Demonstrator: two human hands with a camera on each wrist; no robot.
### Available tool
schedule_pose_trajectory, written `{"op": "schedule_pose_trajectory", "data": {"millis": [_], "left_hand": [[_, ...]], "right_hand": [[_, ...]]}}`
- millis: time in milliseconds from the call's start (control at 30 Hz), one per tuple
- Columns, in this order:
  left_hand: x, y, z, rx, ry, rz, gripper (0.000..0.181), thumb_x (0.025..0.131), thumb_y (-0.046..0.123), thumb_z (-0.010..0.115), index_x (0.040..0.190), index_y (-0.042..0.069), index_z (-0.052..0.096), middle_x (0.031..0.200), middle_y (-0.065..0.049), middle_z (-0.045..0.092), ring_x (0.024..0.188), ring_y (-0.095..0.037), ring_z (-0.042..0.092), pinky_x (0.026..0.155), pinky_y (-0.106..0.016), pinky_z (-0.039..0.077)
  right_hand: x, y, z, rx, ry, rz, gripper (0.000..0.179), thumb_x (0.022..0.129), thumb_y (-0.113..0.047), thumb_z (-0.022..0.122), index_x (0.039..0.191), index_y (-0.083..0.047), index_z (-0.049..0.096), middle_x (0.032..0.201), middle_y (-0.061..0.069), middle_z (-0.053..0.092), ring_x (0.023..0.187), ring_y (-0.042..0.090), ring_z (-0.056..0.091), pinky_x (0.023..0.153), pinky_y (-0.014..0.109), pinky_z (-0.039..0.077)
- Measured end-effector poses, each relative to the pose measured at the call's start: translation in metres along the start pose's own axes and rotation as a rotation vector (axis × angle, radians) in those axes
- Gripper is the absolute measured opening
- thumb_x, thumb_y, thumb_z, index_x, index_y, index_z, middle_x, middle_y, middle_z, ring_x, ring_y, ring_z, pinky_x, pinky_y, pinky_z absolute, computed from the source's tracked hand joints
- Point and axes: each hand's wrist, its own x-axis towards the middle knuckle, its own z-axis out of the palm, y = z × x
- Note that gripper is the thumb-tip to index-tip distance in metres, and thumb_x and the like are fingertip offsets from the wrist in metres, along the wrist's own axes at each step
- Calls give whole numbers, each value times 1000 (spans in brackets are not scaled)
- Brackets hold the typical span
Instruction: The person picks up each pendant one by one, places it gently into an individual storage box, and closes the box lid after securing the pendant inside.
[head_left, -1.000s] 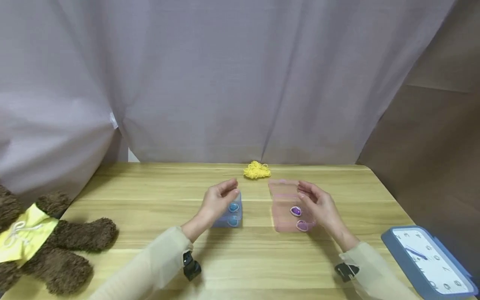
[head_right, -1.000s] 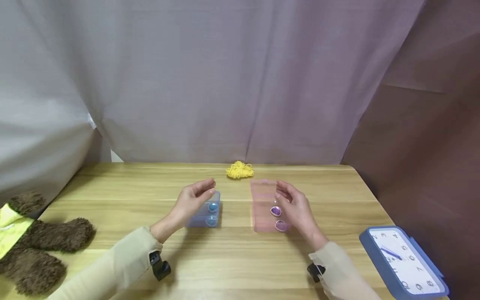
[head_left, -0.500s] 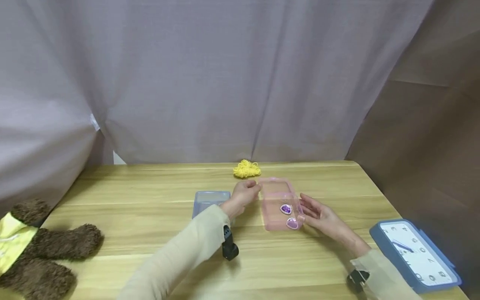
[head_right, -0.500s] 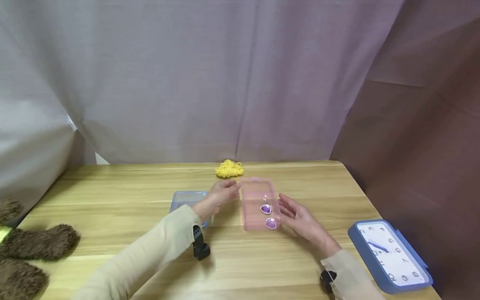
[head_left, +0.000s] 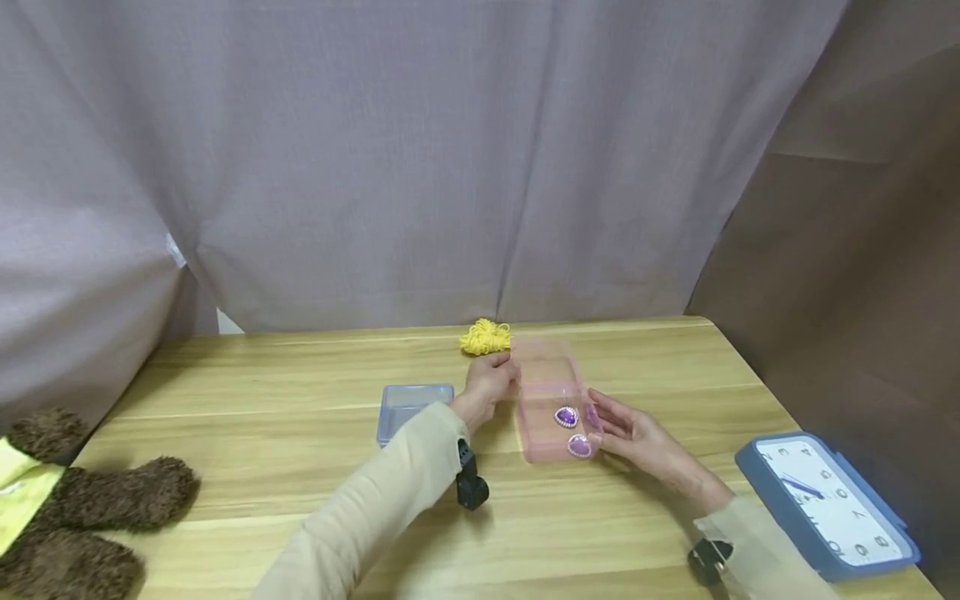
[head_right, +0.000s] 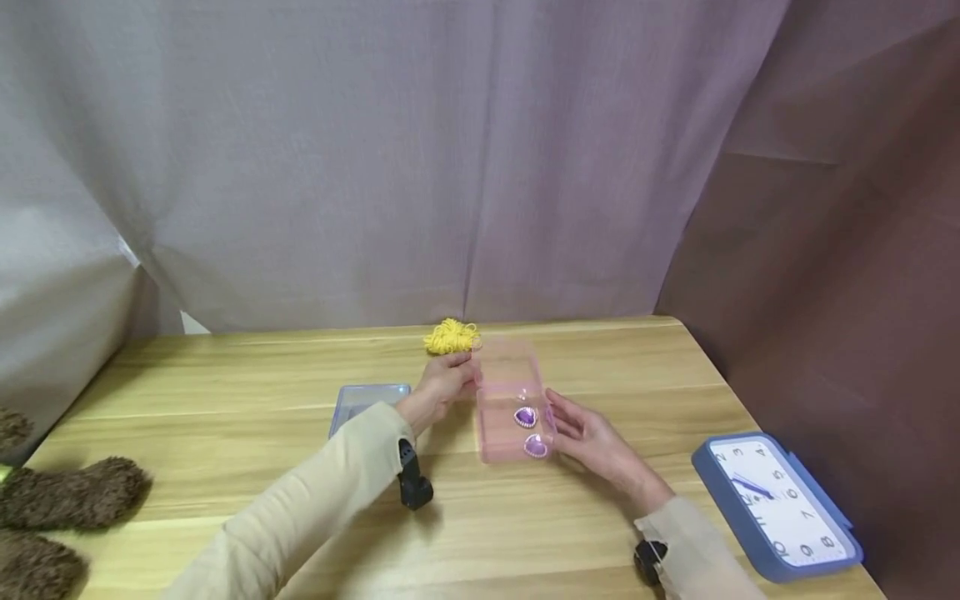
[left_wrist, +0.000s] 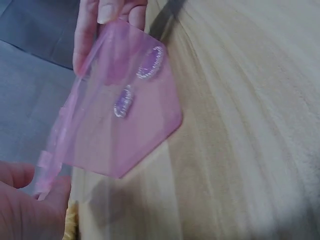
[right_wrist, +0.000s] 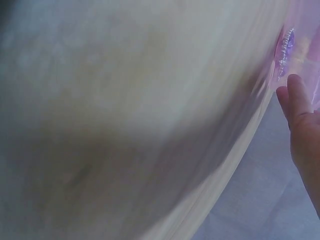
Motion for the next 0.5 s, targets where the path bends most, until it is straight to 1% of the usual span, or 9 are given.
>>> {"op": "schedule_pose_trajectory", "data": {"millis": [33, 67, 133, 200, 267, 333, 433, 500], "left_hand": [[-16, 17, 0, 19, 7, -5, 40, 90, 9, 59, 129, -1, 54, 105, -10, 67, 84, -16, 64, 71, -28, 57], [-33, 34, 0, 44, 10, 14, 39, 91, 11, 59, 128, 0, 55, 109, -11, 67, 88, -17, 64, 74, -28, 56], [-60, 61, 2, 104, 29, 25, 38, 94, 17, 56, 129, 1, 55, 118, -14, 63, 99, -21, 61, 83, -31, 54], [-76, 76, 5, 134, 42, 49, 40, 96, 24, 54, 128, 0, 54, 120, -16, 61, 105, -25, 59, 89, -34, 52], [-86, 82, 7, 174, 50, 76, 44, 96, 33, 53, 126, 0, 55, 118, -16, 61, 106, -27, 58, 90, -35, 51], [-94, 84, 7, 211, 57, 98, 49, 94, 41, 53, 121, 1, 56, 114, -15, 61, 104, -27, 58, 90, -37, 50], [-107, 81, 4, 275, 57, 141, 49, 92, 47, 54, 113, 3, 58, 112, -13, 63, 105, -26, 58, 93, -37, 49], [-113, 76, 3, 287, 46, 164, 45, 91, 45, 56, 110, 4, 58, 113, -12, 63, 108, -26, 58, 97, -38, 47]], "right_hand": [[0, -1, 0, -4, 0, -2, 75, 90, -9, 61, 147, 5, 14, 150, 30, 16, 136, 45, 22, 97, 13, 38], [0, -1, 0, -10, 1, -6, 75, 90, -9, 61, 147, 5, 14, 150, 30, 16, 135, 45, 23, 96, 12, 38], [0, -2, 1, -26, 4, -16, 74, 90, -9, 61, 146, 6, 14, 149, 32, 17, 134, 47, 24, 96, 12, 39], [-1, -3, 2, -37, 8, -25, 74, 91, -9, 60, 146, 7, 15, 148, 32, 18, 134, 47, 25, 96, 13, 39], [-1, -3, 3, -47, 17, -32, 73, 91, -9, 60, 146, 8, 15, 147, 33, 19, 133, 48, 25, 96, 13, 39], [-1, -3, 4, -35, 25, -31, 72, 91, -9, 60, 145, 8, 16, 147, 33, 19, 133, 48, 26, 96, 15, 40], [0, -3, 6, -9, 39, -27, 71, 90, -7, 60, 144, 10, 17, 146, 34, 21, 132, 48, 27, 97, 18, 42], [0, -3, 8, 17, 44, -17, 70, 90, -6, 59, 144, 10, 17, 146, 34, 22, 132, 47, 28, 97, 20, 43]]}}
